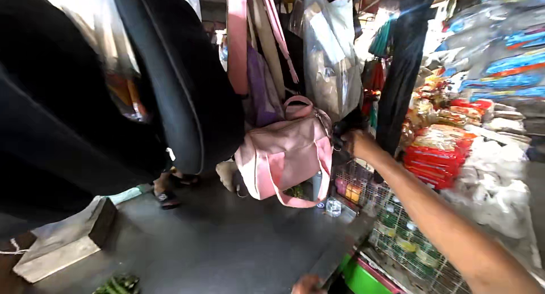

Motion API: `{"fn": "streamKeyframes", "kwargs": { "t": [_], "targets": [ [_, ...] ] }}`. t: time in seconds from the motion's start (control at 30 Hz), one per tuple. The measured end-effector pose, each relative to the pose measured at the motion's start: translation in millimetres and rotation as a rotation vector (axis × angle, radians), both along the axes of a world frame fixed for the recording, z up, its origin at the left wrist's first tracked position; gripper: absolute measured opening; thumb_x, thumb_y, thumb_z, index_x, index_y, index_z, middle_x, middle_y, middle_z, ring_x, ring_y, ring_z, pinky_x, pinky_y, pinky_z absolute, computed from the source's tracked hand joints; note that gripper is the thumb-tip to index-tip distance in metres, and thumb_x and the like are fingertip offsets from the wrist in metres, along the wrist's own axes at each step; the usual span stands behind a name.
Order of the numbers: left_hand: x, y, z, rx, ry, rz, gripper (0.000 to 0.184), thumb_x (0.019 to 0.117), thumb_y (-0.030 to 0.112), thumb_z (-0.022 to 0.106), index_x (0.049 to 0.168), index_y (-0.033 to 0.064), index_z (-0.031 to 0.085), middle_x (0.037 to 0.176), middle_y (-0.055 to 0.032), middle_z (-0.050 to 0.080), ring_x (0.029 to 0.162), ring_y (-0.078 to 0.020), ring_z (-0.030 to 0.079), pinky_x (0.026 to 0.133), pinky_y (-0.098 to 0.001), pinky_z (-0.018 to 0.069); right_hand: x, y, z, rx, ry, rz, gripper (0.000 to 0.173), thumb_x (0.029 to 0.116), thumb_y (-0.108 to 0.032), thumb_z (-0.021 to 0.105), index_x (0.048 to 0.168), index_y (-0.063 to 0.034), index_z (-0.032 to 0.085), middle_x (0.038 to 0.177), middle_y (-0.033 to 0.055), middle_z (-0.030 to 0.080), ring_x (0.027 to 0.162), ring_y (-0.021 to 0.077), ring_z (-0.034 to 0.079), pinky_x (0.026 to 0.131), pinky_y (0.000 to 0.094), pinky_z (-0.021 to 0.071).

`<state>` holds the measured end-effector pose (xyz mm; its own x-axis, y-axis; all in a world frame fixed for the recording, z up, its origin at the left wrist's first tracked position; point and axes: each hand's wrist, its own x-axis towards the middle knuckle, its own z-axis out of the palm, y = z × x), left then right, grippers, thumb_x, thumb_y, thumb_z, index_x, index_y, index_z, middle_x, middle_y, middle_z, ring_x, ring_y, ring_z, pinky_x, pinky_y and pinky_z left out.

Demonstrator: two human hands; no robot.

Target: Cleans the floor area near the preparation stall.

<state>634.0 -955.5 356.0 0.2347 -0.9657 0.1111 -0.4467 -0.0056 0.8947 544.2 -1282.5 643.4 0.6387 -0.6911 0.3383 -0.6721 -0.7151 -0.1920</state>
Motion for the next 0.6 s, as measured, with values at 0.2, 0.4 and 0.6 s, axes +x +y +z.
{"fn": "streamKeyframes", "kwargs": {
  "t": [0.2,0.4,0.6],
  "targets": [
    [13,-196,68,-0.165,0.811,0.179,0.071,0.099,0.016,0.066,0.158,0.0041,0.028,0.143,-0.0247,0.052,0.114,-0.0346,0.065,0.088,-0.0498,0.0591,5,-43,37,0.174,0.205,0.425,0.02,0.1016,-0.003,0.056,0.112,0.0028,0.072,0.112,0.0245,0.069,0.108,0.0374,0.063,0.098,0.0581,0.0464],
    [-15,-276,116,-0.344,1.134,0.185,0.031,0.1031,0.005,0.057,0.131,-0.0048,0.049,0.107,-0.016,0.069,0.09,-0.0209,0.071,0.083,-0.0364,0.0607,42,-12,59,0.097,0.907,0.207,0.028,0.0999,-0.012,0.058,0.114,0.0117,0.064,0.117,0.0318,0.063,0.111,0.0461,0.06,0.092,0.0659,0.0438],
    [-25,-272,125,-0.377,1.108,0.256,0.03,0.0992,0.002,0.063,0.127,-0.0053,0.054,0.103,-0.0149,0.07,0.084,-0.0203,0.072,0.077,-0.0353,0.0624,49,-59,19,0.079,0.766,0.11,0.034,0.1075,-0.007,0.045,0.129,0.0168,0.057,0.136,0.0362,0.056,0.13,0.0507,0.052,0.109,0.0653,0.0373]
  ]
}}
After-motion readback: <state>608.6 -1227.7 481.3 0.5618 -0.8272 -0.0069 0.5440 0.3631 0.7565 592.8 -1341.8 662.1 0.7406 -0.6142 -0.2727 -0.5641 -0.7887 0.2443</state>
